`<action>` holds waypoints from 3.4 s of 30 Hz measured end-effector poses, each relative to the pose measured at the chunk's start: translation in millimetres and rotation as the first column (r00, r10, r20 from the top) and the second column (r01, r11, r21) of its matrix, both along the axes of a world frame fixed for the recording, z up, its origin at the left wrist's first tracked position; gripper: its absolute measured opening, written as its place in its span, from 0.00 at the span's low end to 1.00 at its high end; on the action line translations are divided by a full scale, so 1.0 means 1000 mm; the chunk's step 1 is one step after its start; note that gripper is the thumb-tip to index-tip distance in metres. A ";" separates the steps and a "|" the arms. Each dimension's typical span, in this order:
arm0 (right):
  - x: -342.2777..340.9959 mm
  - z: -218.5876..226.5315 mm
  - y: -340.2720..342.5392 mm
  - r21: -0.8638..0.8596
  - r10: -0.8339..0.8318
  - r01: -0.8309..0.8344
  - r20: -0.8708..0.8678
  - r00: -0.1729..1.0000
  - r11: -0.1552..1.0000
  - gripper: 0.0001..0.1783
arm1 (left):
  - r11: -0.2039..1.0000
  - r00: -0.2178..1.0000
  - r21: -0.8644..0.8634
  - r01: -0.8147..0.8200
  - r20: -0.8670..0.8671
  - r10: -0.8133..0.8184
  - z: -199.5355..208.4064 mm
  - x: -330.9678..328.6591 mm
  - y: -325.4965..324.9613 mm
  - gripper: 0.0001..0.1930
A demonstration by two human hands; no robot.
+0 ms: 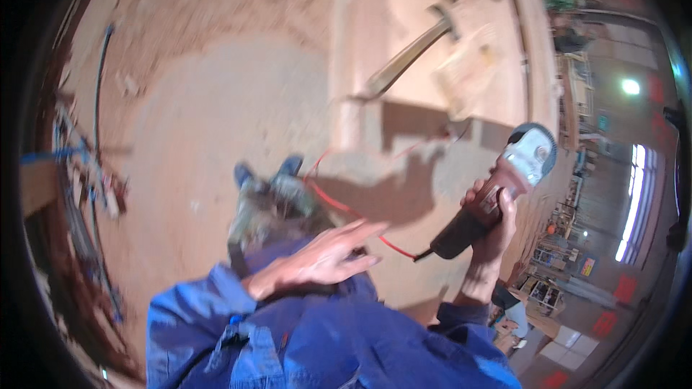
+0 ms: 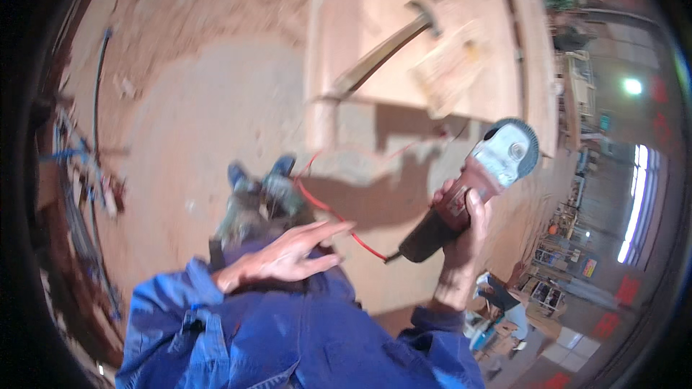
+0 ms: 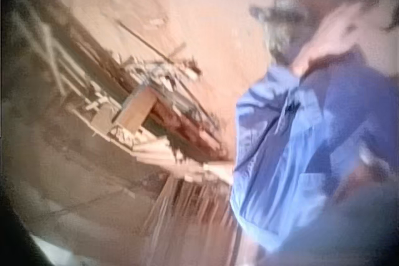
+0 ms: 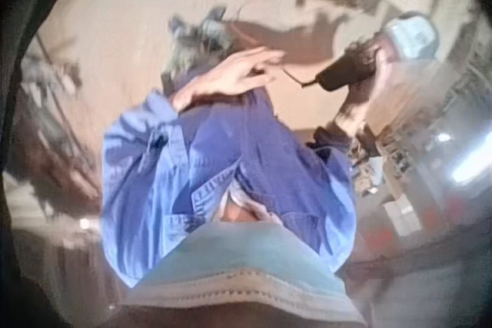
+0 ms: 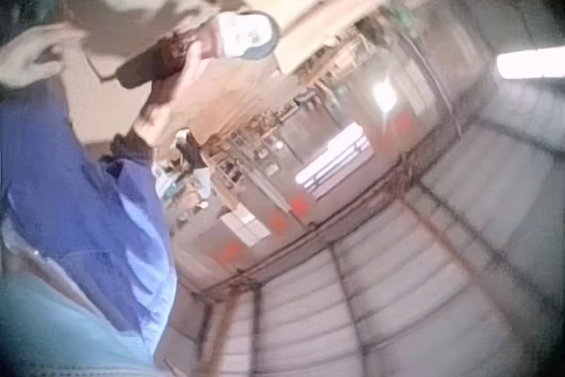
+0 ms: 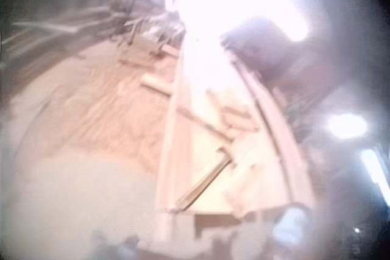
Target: The person uses a chisel and hammer to carve a curved wooden piece, repeatedly striking the chisel to remove material. The person also uses a power sander to smooth the surface and checks the fit of the piece against a larger wooden structure.
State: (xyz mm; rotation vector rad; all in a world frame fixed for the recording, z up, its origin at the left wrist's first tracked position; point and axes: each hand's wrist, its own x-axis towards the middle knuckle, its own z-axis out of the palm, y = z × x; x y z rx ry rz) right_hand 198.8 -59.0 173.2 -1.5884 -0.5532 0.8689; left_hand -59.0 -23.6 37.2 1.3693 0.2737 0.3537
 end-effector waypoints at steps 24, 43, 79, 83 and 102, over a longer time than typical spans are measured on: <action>0.452 -0.147 0.245 -0.427 0.436 0.595 0.889 0.139 0.681 0.35 | -0.089 0.699 0.983 -0.161 0.177 0.692 -0.039 0.300 0.458 0.22; 0.308 -0.090 0.147 -0.111 0.011 0.202 0.899 0.439 0.973 0.31 | 0.602 0.921 0.787 -0.139 -0.121 0.371 0.078 0.130 0.327 0.16; -0.158 -0.110 -0.051 -0.411 0.044 -0.217 -0.390 0.920 0.885 0.30 | 0.304 0.839 -0.828 -0.472 -0.315 0.444 -0.076 0.078 0.044 0.22; -0.169 -0.107 -0.047 -0.436 -0.024 -0.144 -0.356 0.934 0.888 0.31 | 0.281 0.833 -0.821 -0.496 -0.360 0.419 -0.067 0.078 0.054 0.21; -0.186 -0.090 -0.023 -0.525 -0.056 -0.153 -0.360 0.931 0.838 0.32 | 0.236 0.874 -0.856 -0.461 -0.391 0.288 -0.063 0.066 0.066 0.21</action>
